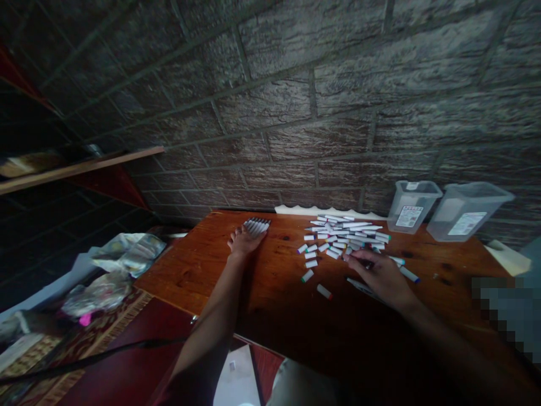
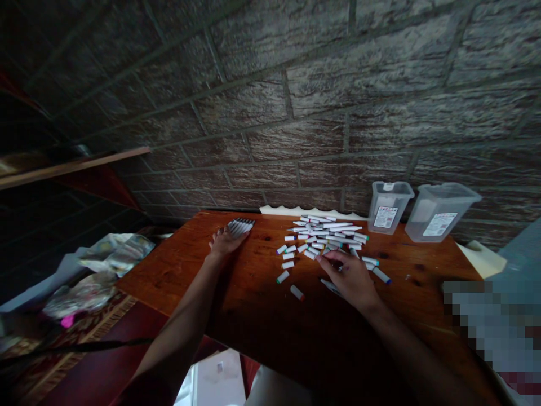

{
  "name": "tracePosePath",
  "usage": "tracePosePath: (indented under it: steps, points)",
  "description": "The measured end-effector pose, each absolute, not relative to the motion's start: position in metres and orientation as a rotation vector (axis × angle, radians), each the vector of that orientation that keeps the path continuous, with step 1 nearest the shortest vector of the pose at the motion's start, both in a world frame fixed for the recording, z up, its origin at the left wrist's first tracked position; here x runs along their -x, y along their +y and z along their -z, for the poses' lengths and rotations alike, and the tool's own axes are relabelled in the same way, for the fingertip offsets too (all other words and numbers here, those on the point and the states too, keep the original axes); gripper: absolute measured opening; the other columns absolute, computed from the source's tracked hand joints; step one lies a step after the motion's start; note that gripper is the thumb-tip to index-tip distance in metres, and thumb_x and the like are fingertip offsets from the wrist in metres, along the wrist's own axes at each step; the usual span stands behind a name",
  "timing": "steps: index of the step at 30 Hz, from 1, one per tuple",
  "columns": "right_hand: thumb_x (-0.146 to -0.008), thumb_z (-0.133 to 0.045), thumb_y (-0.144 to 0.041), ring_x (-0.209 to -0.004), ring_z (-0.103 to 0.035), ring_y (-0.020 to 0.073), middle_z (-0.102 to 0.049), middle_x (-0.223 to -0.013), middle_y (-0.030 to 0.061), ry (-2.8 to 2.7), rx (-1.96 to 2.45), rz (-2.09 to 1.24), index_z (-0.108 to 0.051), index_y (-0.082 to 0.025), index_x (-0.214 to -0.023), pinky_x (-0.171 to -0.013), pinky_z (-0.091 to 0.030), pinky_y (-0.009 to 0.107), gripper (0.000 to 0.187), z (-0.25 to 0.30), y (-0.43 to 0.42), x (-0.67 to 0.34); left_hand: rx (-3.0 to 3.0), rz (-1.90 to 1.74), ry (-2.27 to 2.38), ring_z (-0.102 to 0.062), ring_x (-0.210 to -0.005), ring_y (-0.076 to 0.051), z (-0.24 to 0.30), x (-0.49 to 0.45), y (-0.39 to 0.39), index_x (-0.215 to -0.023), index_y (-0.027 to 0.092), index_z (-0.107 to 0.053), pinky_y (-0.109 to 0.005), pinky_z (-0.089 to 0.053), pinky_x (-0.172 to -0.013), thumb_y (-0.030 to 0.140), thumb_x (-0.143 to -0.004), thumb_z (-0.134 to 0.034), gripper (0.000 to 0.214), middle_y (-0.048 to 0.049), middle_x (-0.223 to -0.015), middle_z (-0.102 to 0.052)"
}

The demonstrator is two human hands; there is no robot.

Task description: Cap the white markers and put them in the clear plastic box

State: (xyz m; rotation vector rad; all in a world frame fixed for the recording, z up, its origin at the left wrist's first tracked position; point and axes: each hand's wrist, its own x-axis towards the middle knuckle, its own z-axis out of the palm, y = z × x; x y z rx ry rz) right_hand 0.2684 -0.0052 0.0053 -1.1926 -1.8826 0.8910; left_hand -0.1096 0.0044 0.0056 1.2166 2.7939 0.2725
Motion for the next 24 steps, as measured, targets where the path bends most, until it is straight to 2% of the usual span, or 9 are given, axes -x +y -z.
tracePosePath:
  steps: [5,14,19,24]
  points:
    - [-0.083,-0.054,-0.051,-0.081,-0.066,0.0216,-0.074,-0.089,0.0033,-1.907,1.185,-0.883,-0.074,-0.022,-0.09,-0.075,-0.048,0.034,0.035,-0.0012,-0.0034,-0.2701,-1.225,-0.29,2.799,-0.027,-0.139,-0.041,-0.0043,0.11,0.0042,-0.149,0.016,-0.026,-0.056,-0.027,-0.109,0.083,-0.07,-0.035,0.104,-0.0185,-0.154,-0.028]
    - [-0.082,-0.055,-0.052,-0.077,-0.066,0.0217,-0.074,-0.087,0.004,-1.908,1.187,-0.863,-0.074,-0.022,-0.089,-0.073,-0.048,0.035,0.037,-0.0026,-0.0047,-0.2702,-1.237,-0.315,2.831,-0.029,-0.137,-0.042,-0.0027,0.1135,0.0052,-0.144,0.013,-0.034,-0.055,-0.029,-0.106,0.08,-0.074,-0.037,0.097,-0.022,-0.152,-0.03]
    - [-0.083,-0.054,-0.052,-0.078,-0.066,0.0213,-0.074,-0.085,0.0038,-1.904,1.174,-0.867,-0.074,-0.021,-0.088,-0.071,-0.048,0.034,0.037,-0.0035,-0.0054,-0.2698,-1.22,-0.304,2.869,-0.031,-0.137,-0.04,-0.0014,0.1146,0.0065,-0.145,0.016,-0.034,-0.055,-0.029,-0.106,0.081,-0.074,-0.035,0.096,-0.0205,-0.152,-0.031]
    - [-0.083,-0.054,-0.052,-0.076,-0.066,0.0213,-0.074,-0.084,0.0033,-1.924,1.159,-0.866,-0.074,-0.022,-0.088,-0.07,-0.049,0.034,0.037,-0.0018,-0.0048,-0.2694,-1.291,-0.333,2.863,-0.029,-0.138,-0.041,0.0011,0.1173,0.0069,-0.145,0.011,-0.033,-0.053,-0.025,-0.11,0.08,-0.076,-0.034,0.098,-0.0213,-0.152,-0.032]
